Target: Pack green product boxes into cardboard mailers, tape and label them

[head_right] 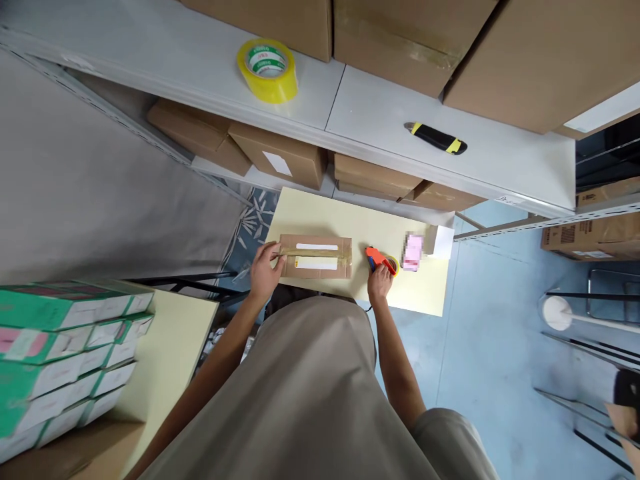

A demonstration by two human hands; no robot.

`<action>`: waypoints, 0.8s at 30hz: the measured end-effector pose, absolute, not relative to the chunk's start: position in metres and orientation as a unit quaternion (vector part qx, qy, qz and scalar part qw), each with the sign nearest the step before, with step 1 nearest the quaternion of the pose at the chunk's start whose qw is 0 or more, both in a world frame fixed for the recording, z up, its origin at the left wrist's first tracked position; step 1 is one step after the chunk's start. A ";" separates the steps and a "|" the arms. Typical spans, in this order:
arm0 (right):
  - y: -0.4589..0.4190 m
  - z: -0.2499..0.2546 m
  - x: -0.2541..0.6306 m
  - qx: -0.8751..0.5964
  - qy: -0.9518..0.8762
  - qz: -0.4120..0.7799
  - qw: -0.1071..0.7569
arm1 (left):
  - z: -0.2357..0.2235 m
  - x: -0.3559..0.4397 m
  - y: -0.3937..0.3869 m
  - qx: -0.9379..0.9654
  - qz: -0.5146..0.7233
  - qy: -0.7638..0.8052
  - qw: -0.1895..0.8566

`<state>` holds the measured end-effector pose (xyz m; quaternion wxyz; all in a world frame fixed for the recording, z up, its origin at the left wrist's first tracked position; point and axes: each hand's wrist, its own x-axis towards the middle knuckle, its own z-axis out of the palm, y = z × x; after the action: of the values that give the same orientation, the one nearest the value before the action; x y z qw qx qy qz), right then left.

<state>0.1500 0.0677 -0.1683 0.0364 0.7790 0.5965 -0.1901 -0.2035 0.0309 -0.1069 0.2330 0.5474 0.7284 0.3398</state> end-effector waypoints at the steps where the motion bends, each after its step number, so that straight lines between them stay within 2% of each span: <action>1: 0.070 -0.165 0.153 0.774 0.600 -0.196 0.042 | -0.109 -0.201 0.030 0.537 0.349 0.731 0.236; 5: 0.086 -0.137 0.175 0.764 0.597 -0.243 0.032 | -0.114 -0.195 0.024 0.532 0.367 0.722 0.247; 10: 0.120 -0.053 0.193 0.676 0.569 -0.442 -0.153 | -0.119 -0.191 0.022 0.481 0.402 0.731 0.270; 12: 0.136 -0.013 0.182 0.621 0.580 -0.498 -0.175 | -0.122 -0.189 0.024 0.460 0.405 0.742 0.273; 14: 0.151 0.019 0.159 0.548 0.603 -0.559 -0.153 | -0.124 -0.187 0.026 0.450 0.406 0.747 0.274; 17: 0.169 0.040 0.111 0.417 0.618 -0.664 -0.064 | -0.122 -0.185 0.027 0.452 0.408 0.742 0.280; 20: 0.183 0.029 0.072 0.331 0.615 -0.715 0.030 | -0.112 -0.184 0.024 0.466 0.402 0.743 0.264; 24: 0.198 0.001 0.055 0.317 0.614 -0.715 0.105 | -0.090 -0.177 0.015 0.440 0.425 0.753 0.243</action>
<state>0.0548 0.1982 0.0011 0.1055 0.3166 0.6141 -0.7152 -0.1769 0.0150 -0.0899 0.2435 0.4401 0.7529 0.4246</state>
